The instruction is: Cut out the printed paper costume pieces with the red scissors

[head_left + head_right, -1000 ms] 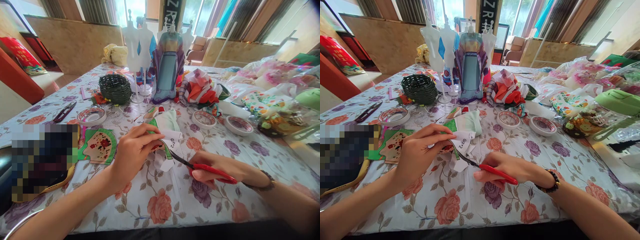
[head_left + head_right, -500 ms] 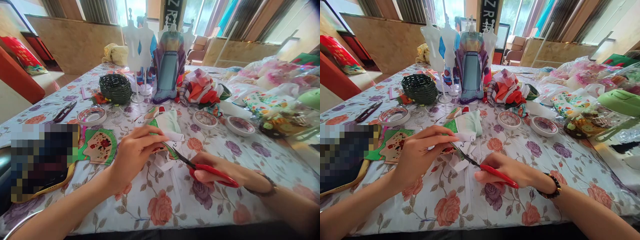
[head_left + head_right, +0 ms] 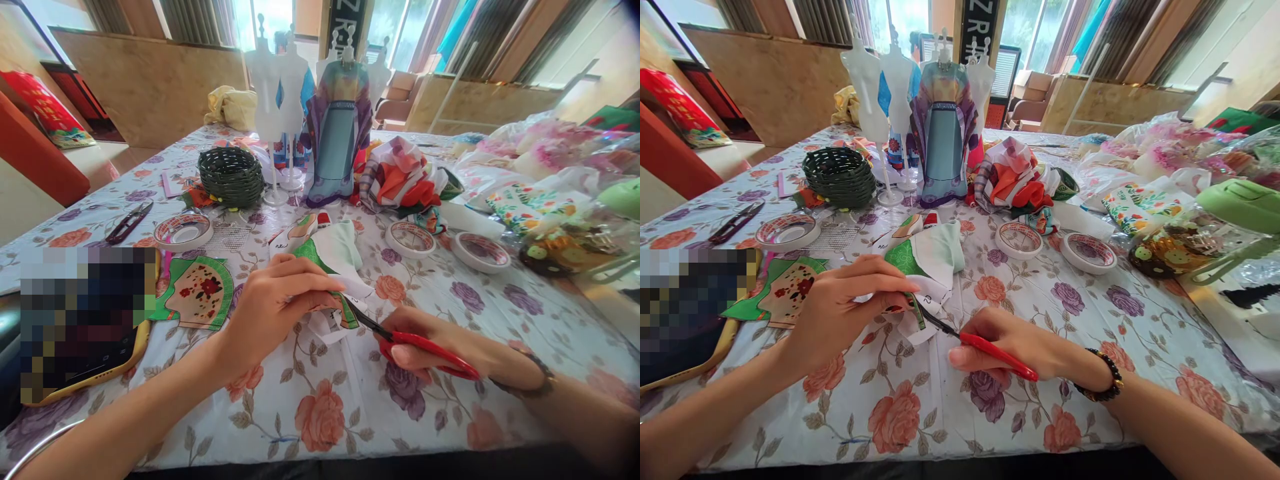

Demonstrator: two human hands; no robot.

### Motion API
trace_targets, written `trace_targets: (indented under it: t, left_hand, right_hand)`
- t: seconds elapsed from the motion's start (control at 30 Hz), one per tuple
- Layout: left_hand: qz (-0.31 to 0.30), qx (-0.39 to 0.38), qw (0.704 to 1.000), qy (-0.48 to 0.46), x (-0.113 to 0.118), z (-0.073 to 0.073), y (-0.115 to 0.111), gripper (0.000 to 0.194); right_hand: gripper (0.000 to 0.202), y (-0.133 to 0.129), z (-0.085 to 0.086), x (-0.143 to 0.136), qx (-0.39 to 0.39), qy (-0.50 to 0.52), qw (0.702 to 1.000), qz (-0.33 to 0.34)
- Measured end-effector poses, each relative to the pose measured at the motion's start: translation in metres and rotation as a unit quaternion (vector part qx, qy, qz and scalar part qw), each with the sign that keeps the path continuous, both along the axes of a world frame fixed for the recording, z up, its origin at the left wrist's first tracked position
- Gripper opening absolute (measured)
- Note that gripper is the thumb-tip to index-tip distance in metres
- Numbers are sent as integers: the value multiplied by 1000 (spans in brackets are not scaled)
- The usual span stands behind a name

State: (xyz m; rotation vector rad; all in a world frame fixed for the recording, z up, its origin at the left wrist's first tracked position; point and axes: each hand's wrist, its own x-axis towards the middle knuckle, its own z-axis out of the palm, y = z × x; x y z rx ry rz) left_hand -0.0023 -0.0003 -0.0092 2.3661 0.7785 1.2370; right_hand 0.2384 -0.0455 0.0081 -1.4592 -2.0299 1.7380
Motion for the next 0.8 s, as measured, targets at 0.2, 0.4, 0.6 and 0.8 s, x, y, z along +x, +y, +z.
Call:
trace_targets:
  t: [0.2,0.4,0.6,0.8]
  left_hand:
    - [-4,-2,1000,3,1,1,0,10]
    - [-9,-11,1000,0,2,2,-1,9]
    - [-13,-27,1000,-1,2,1,-1,8]
    - [-57,-18,998,5,3,2,1,14]
  right_hand:
    - [70,2,2,-2,6,13,999,32]
    - [71,6,4,-4,2,21,998,51]
    - [73,4,3,-5,7,33,998,60]
    - [74,3,4,-4,0,15,998,57]
